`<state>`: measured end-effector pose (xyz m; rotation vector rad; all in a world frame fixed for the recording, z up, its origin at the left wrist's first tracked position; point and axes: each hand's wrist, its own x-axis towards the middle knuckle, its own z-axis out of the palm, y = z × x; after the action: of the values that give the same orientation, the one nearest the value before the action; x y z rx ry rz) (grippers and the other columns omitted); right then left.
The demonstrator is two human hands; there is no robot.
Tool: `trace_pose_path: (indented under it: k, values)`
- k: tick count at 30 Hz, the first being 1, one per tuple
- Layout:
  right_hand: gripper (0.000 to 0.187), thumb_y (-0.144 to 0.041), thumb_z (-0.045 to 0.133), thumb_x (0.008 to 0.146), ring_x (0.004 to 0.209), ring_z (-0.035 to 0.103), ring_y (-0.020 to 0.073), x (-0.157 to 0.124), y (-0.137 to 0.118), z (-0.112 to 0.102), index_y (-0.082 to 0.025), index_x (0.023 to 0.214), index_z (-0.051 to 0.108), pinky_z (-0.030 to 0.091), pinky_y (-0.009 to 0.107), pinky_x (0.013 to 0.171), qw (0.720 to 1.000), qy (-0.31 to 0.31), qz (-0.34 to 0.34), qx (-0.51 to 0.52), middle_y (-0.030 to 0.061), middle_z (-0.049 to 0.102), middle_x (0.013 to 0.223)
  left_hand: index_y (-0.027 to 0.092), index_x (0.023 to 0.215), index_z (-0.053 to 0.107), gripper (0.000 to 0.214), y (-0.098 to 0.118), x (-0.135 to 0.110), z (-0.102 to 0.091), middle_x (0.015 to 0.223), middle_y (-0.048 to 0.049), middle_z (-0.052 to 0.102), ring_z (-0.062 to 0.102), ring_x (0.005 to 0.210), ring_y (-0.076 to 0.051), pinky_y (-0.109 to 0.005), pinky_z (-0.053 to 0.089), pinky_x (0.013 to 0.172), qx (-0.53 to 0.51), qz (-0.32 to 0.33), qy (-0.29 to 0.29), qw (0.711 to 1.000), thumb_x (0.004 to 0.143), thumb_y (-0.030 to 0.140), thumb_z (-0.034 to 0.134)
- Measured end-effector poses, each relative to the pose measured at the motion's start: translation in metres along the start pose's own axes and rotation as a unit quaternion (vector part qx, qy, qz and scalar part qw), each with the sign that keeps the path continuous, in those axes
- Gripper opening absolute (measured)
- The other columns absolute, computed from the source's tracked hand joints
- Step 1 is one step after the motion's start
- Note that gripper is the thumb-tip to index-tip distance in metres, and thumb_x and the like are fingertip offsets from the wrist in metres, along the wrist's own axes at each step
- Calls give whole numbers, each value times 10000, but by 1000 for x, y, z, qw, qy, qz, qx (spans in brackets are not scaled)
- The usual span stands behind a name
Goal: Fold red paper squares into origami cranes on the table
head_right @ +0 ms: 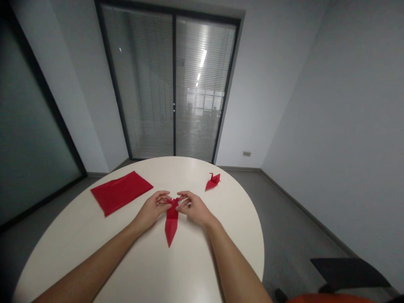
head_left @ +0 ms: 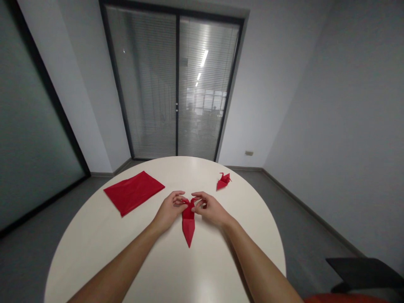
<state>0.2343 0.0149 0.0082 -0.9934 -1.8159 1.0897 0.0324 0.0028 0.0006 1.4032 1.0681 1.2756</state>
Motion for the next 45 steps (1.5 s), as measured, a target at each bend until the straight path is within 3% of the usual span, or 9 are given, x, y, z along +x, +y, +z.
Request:
trace_pose_path:
  k: [5,8,12,17,22,27,32,37,45]
  values:
    - [464,-236,746,753,739,593,143,1,9,5,-171,1198,635,467,290,714,999,-31,9,8,11,655,847,157,1112,591,452,-5,1,0,958,-71,699,675,838,-186,-358,542,809,9,0,-11,1000,690,235,733]
    - [398,-234,712,781,728,586,141,5,15,5,-173,1168,645,455,289,707,1000,12,-1,8,8,651,840,154,1139,588,502,-12,3,-1,1079,-101,684,666,787,-159,-340,547,774,31,3,20,999,668,230,745]
    - [385,-234,713,777,757,594,152,6,17,1,-176,1151,647,458,295,731,998,63,-9,-9,11,651,855,145,1091,615,408,-20,5,-6,1017,-94,697,658,773,-161,-328,540,764,79,16,30,996,718,279,713]
    - [240,-223,725,760,669,552,138,1,10,1,-161,986,676,414,265,632,998,4,5,-63,-7,637,767,163,1037,669,297,-16,0,-5,943,-80,721,669,841,-198,-342,522,816,137,46,-5,989,838,380,631]
    - [99,-241,710,784,638,531,132,-1,4,5,-169,806,646,378,255,596,997,-15,6,-80,-20,618,708,184,1045,681,269,-3,-4,1,966,-69,740,670,833,-204,-322,510,775,142,51,-39,988,837,348,638]
    - [161,-322,701,823,643,526,137,-1,0,6,-171,799,652,375,258,604,997,-21,-3,-68,-19,626,702,185,913,704,185,4,-4,3,902,-56,742,661,825,-204,-332,517,793,132,69,-22,989,840,325,607]
    - [193,-357,665,864,646,530,141,-3,-2,4,-166,842,674,379,262,612,997,-37,-19,-66,-13,649,709,217,1225,644,382,11,-7,2,1097,-74,701,648,927,-197,-293,523,750,122,79,-30,989,857,307,591]
    - [220,-364,625,897,725,597,169,-3,-7,4,-165,953,700,435,282,673,997,-42,-30,-66,27,713,817,216,944,731,209,17,-8,1,1050,-79,694,628,1015,-216,-328,495,894,158,148,-59,975,908,300,543]
    - [223,-379,629,899,729,619,169,2,-4,6,-183,977,702,456,278,667,996,6,-34,-77,43,726,868,216,915,724,176,17,-9,1,982,-64,698,632,933,-208,-301,493,797,175,163,-59,969,905,284,562]
